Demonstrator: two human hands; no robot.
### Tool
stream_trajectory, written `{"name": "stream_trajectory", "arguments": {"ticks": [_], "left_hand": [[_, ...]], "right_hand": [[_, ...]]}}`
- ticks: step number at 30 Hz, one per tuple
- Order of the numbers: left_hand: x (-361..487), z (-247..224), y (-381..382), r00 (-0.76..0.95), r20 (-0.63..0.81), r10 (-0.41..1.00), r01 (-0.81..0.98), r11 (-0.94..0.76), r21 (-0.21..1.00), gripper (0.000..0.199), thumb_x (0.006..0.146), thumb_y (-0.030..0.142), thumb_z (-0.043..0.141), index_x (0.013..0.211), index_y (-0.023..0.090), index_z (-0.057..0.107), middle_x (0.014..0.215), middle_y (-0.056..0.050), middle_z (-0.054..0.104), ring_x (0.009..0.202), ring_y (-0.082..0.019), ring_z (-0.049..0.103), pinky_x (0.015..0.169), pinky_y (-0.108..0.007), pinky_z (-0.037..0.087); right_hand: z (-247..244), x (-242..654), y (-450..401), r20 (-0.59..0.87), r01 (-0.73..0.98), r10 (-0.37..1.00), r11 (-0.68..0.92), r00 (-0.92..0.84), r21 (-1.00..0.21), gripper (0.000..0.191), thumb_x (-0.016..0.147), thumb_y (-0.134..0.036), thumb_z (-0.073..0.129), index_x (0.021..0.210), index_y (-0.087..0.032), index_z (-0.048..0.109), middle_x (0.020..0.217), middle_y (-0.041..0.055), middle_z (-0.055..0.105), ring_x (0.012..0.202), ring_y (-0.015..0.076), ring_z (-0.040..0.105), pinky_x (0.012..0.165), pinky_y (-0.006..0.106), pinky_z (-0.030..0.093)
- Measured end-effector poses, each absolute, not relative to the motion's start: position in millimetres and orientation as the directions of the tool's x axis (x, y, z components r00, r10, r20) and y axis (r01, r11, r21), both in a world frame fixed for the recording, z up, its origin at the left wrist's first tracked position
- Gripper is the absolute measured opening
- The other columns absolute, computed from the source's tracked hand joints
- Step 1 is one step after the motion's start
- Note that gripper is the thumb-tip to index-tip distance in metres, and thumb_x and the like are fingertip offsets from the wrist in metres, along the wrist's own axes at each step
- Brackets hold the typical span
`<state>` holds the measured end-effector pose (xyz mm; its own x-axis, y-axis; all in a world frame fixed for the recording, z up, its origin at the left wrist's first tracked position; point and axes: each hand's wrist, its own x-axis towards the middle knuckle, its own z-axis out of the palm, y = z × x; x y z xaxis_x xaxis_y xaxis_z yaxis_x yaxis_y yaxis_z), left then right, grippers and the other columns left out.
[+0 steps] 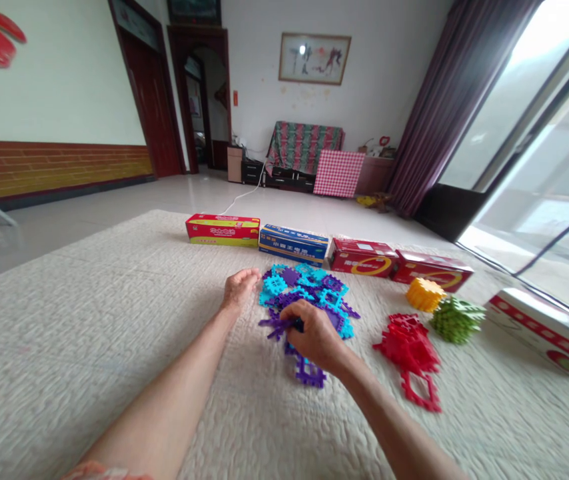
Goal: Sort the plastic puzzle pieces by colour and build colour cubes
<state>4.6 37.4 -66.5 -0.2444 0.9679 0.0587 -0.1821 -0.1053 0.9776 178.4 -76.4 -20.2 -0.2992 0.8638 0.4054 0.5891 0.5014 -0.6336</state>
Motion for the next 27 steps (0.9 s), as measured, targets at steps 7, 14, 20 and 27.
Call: {"name": "stream_trajectory", "arguments": {"ticks": [7, 14, 20, 27], "left_hand": [[4.3, -67.5, 38.6, -0.24, 0.086, 0.967, -0.16, -0.126, 0.979, 0.028, 0.056, 0.03, 0.067, 0.08, 0.016, 0.071, 0.074, -0.004, 0.071, 0.075, -0.018, 0.064, 0.061, -0.025, 0.045], [4.1, -70.0, 40.4, -0.239, 0.087, 0.967, -0.148, -0.125, 0.981, 0.027, 0.056, 0.029, 0.065, 0.079, 0.016, 0.071, 0.075, -0.004, 0.072, 0.076, -0.018, 0.065, 0.061, -0.025, 0.045], [4.5, -70.9, 40.4, -0.24, 0.089, 0.967, -0.146, -0.127, 0.981, 0.026, 0.058, 0.028, 0.064, 0.081, 0.017, 0.071, 0.076, -0.004, 0.072, 0.079, -0.019, 0.065, 0.063, -0.025, 0.046], [6.0, -77.3, 47.6, -0.263, 0.14, 0.955, -0.063, -0.162, 0.985, 0.03, 0.062, 0.035, 0.068, 0.087, 0.018, 0.071, 0.087, -0.006, 0.073, 0.085, -0.021, 0.066, 0.068, -0.028, 0.048]], "right_hand": [[-0.4, 212.2, -62.5, 0.342, 0.656, 0.935, 0.315, -0.092, -0.686, 0.026, 0.064, -0.013, 0.051, 0.084, -0.019, 0.068, 0.07, -0.002, 0.064, 0.064, 0.0129, 0.057, 0.061, 0.023, 0.043], [17.9, 233.9, -61.3, 0.2, 0.679, 0.977, 0.199, -0.078, -0.707, 0.018, 0.065, -0.021, 0.05, 0.073, -0.018, 0.065, 0.05, -0.0061, 0.049, 0.046, 0.0088, 0.043, 0.046, 0.02, 0.032], [11.4, 249.2, -52.9, 0.25, 0.766, 0.967, 0.13, 0.041, -0.629, 0.023, 0.068, -0.026, 0.057, 0.087, -0.019, 0.069, 0.074, 0.001, 0.067, 0.065, 0.015, 0.06, 0.062, 0.026, 0.044], [-2.5, 259.0, -41.3, 0.406, 0.736, 0.871, 0.08, 0.275, -0.672, 0.029, 0.079, -0.034, 0.051, 0.1, -0.02, 0.067, 0.1, 0.0076, 0.068, 0.09, 0.0203, 0.063, 0.08, 0.032, 0.047]]}}
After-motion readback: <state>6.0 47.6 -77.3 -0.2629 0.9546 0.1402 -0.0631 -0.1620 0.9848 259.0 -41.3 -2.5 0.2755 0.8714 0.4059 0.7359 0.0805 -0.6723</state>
